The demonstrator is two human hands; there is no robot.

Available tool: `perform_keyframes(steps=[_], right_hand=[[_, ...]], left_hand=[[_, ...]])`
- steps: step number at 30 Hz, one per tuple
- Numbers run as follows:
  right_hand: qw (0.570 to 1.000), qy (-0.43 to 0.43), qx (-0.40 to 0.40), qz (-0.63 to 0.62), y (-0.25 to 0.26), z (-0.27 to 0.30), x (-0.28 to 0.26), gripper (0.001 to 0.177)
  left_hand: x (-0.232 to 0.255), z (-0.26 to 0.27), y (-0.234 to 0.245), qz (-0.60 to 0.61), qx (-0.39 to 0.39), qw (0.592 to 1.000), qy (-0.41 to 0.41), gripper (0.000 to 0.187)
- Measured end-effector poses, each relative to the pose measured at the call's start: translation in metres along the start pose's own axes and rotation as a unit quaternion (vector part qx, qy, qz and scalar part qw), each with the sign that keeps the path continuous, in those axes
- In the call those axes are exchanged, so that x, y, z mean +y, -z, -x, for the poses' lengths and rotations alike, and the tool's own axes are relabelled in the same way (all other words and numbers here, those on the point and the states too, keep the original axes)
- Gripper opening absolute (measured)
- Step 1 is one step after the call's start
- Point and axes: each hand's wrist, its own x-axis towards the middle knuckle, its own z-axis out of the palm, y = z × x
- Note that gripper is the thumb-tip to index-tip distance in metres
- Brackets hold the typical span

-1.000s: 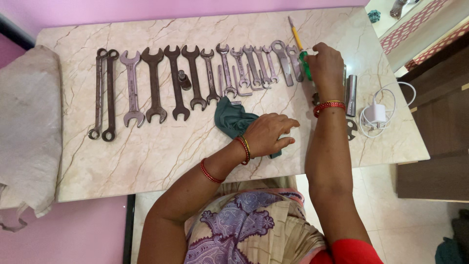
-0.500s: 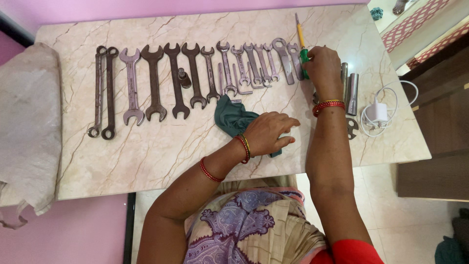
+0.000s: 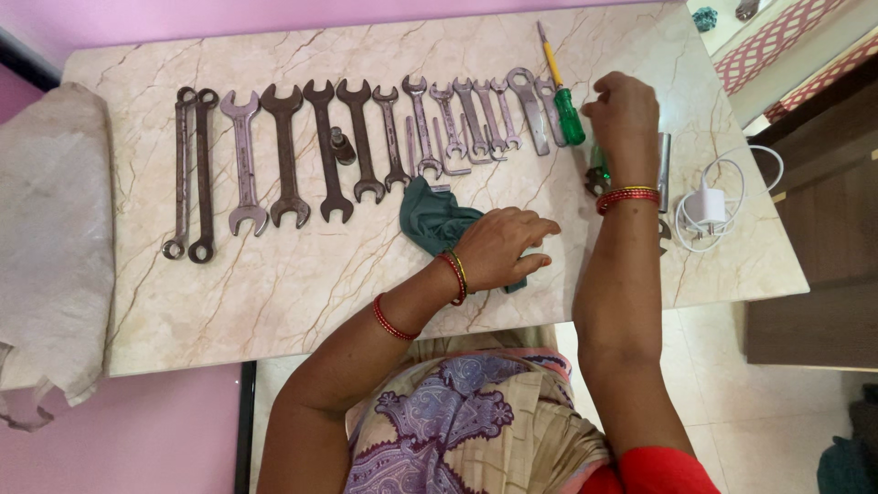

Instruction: The person wipes various metal tools, including wrenches, screwdrivers, and socket bits, with a dark green cloth. They handle each tool individually, wiping it down and placing it back on the marble table in a neat row.

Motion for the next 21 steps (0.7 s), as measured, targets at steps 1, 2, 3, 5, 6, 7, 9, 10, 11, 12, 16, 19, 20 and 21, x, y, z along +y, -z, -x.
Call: perform_keyframes(steps=[1, 2, 3, 5, 6, 7, 9, 10, 11, 12, 16, 19, 20, 21], right_hand=[[1.000, 0.004, 0.023, 0.013, 0.010, 0.002, 0.005, 0.025], [0.999, 0.009, 0.046, 0.027, 0.019, 0.004, 0.009, 0.023], [0.998, -0.012, 0.052, 0.033, 0.027, 0.007, 0.012, 0.023], [0.996, -0.053, 0.065, 0.045, 0.040, 0.013, 0.016, 0.022], [0.995, -0.075, 0.044, 0.045, 0.042, 0.014, 0.016, 0.020], [0.994, -0.097, 0.024, 0.044, 0.045, 0.015, 0.016, 0.019], [0.991, -0.117, -0.009, 0.060, 0.042, 0.016, 0.016, 0.019], [0.990, -0.114, -0.023, 0.076, 0.038, 0.016, 0.016, 0.020], [0.989, -0.111, -0.036, 0.092, 0.034, 0.016, 0.018, 0.021], [0.990, -0.086, -0.019, 0.108, 0.029, 0.013, 0.019, 0.023], [0.985, -0.035, 0.016, 0.170, 0.002, 0.010, 0.023, 0.035], [0.979, -0.065, 0.002, 0.195, -0.013, 0.010, 0.020, 0.029], [0.977, -0.080, -0.006, 0.200, -0.016, 0.009, 0.019, 0.025], [0.975, -0.083, -0.004, 0.206, -0.019, 0.008, 0.018, 0.023]], left_hand=[[0.000, 0.000, 0.000, -0.002, 0.000, 1.000, -0.001, 0.037], [0.000, 0.001, 0.000, -0.004, 0.000, 1.000, -0.002, 0.036], [0.000, 0.000, 0.000, -0.005, -0.001, 1.000, -0.002, 0.036], [0.000, 0.000, 0.000, -0.005, -0.003, 1.000, -0.001, 0.036], [0.000, 0.000, 0.000, -0.004, -0.001, 1.000, -0.001, 0.036], [0.000, 0.000, 0.000, -0.003, -0.001, 1.000, -0.001, 0.036], [0.000, 0.000, 0.000, -0.003, 0.000, 1.000, -0.002, 0.036], [0.001, 0.000, 0.000, -0.003, 0.000, 1.000, -0.002, 0.036], [0.001, 0.000, 0.000, -0.004, 0.001, 1.000, -0.002, 0.036], [0.001, 0.000, 0.001, -0.003, 0.000, 1.000, -0.002, 0.036], [0.000, 0.001, -0.001, -0.004, 0.001, 1.000, -0.002, 0.037], [-0.002, 0.001, -0.003, -0.006, -0.001, 1.000, -0.010, 0.037], [-0.002, 0.001, -0.003, -0.007, -0.001, 1.000, -0.013, 0.037], [-0.003, 0.001, -0.003, 0.002, -0.005, 1.000, -0.017, 0.039]])
